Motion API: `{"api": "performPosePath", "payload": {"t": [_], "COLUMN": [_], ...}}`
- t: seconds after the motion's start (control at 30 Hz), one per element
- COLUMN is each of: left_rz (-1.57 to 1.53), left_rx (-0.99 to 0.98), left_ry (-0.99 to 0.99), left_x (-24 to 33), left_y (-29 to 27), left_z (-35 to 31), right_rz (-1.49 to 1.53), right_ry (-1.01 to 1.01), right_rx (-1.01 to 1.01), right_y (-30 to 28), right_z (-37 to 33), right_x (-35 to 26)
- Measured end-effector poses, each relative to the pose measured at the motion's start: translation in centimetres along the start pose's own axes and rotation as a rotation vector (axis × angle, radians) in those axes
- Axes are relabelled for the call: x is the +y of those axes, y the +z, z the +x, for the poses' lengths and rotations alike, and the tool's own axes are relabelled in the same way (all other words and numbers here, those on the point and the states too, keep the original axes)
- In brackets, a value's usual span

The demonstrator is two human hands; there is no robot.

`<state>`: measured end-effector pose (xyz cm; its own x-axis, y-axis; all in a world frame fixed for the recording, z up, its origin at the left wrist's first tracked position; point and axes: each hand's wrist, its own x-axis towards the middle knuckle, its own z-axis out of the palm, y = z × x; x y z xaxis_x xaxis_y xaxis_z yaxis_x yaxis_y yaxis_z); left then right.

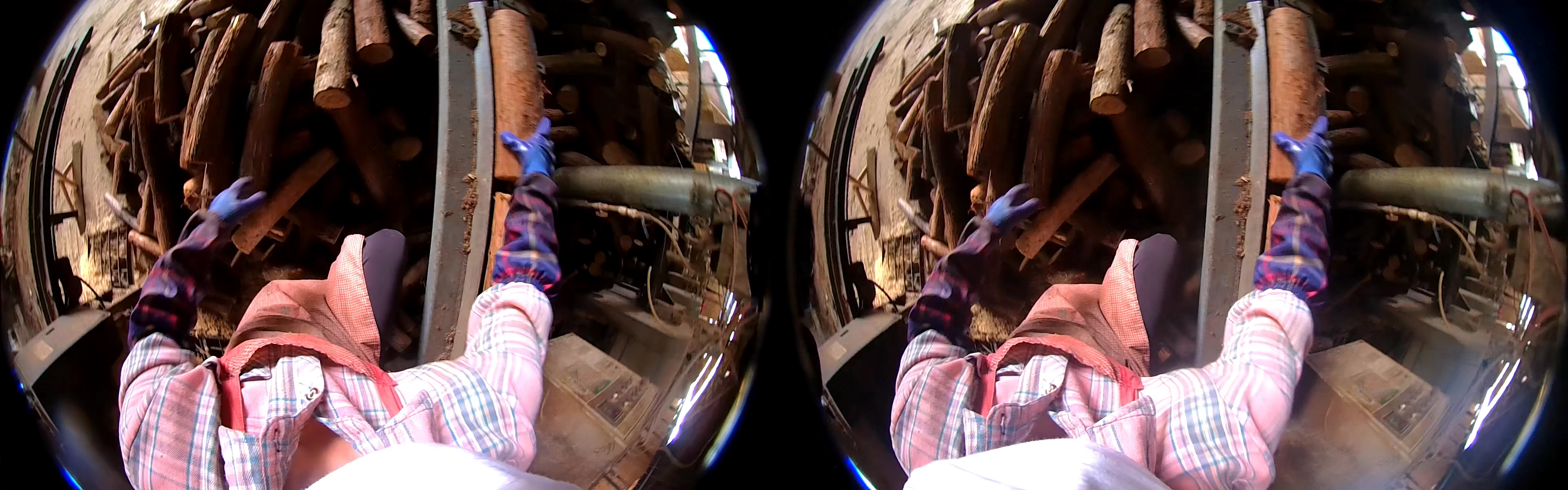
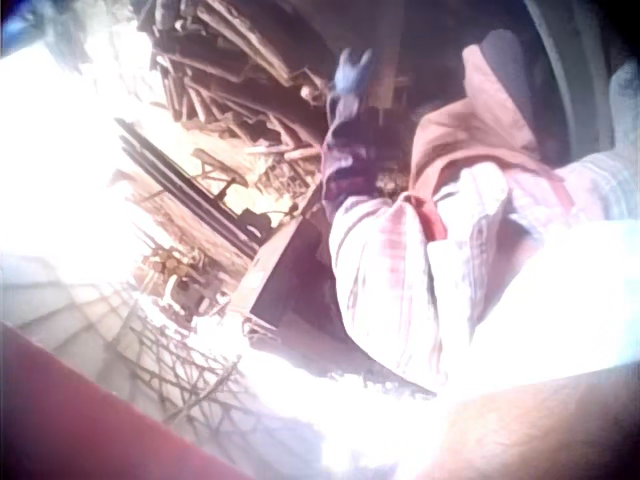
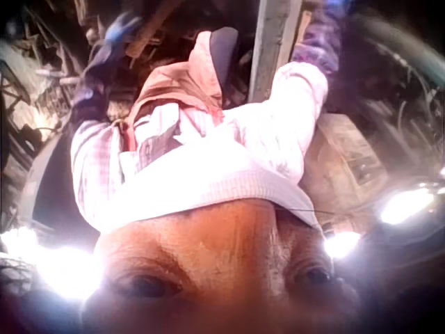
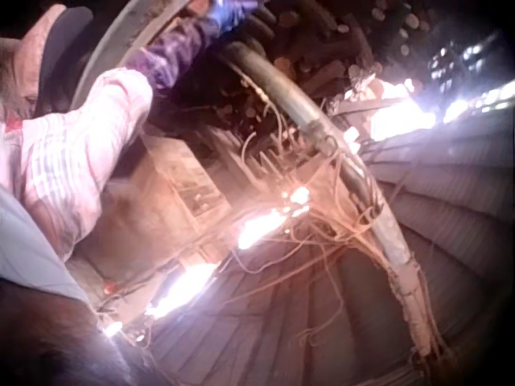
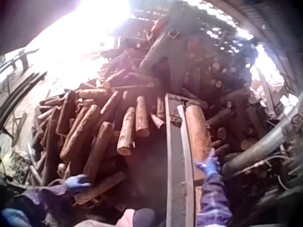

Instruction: The person repeatedly picks up logs from a large pile and feeds them into a wood processing machine. They use both hands to select and position the logs, ensuring they enter the machine's intake mechanism. The task involves continuous handling of multiple logs in a repetitive cycle.

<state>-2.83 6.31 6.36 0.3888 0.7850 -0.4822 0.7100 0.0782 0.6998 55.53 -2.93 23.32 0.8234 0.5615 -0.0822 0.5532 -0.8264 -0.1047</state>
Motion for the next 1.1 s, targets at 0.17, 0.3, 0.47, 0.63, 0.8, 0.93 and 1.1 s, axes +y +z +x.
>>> {"api": "performPosePath", "payload": {"t": [0.17, 0.3, 0.47, 0.63, 0.8, 0.93, 1.1], "left_rz": [-0.062, -0.166, -0.186, 0.253, 0.374, 0.220, 0.248], "left_rx": [-0.105, 0.129, 0.155, 0.570, 0.317, 0.266, 0.171], "left_ry": [-0.433, -0.344, -0.347, -0.032, -0.146, -0.235, -0.336], "left_x": [-14.6, -22.5, -16.3, -17.4, -13.7, -13.0, -11.0], "left_y": [-3.6, -2.1, -4.8, -9.7, -12.1, -12.9, -12.4], "left_z": [-8.3, -7.5, -3.7, 6.1, 14.5, 16.2, 16.7], "right_rz": [0.261, 0.800, 0.654, 0.278, 0.433, 0.432, 0.569], "right_ry": [-0.269, -0.077, -0.145, -0.136, -0.046, -0.045, -0.080], "right_rx": [0.140, -0.120, -0.055, 0.050, -0.006, -0.008, 0.045], "right_y": [4.2, 5.1, 5.1, 3.1, 3.7, 3.7, 5.0], "right_z": [-2.5, -3.5, -4.5, -7.5, -7.6, -6.5, -7.7], "right_x": [2.8, 6.5, 9.7, 6.5, 9.0, 13.5, 12.2]}}
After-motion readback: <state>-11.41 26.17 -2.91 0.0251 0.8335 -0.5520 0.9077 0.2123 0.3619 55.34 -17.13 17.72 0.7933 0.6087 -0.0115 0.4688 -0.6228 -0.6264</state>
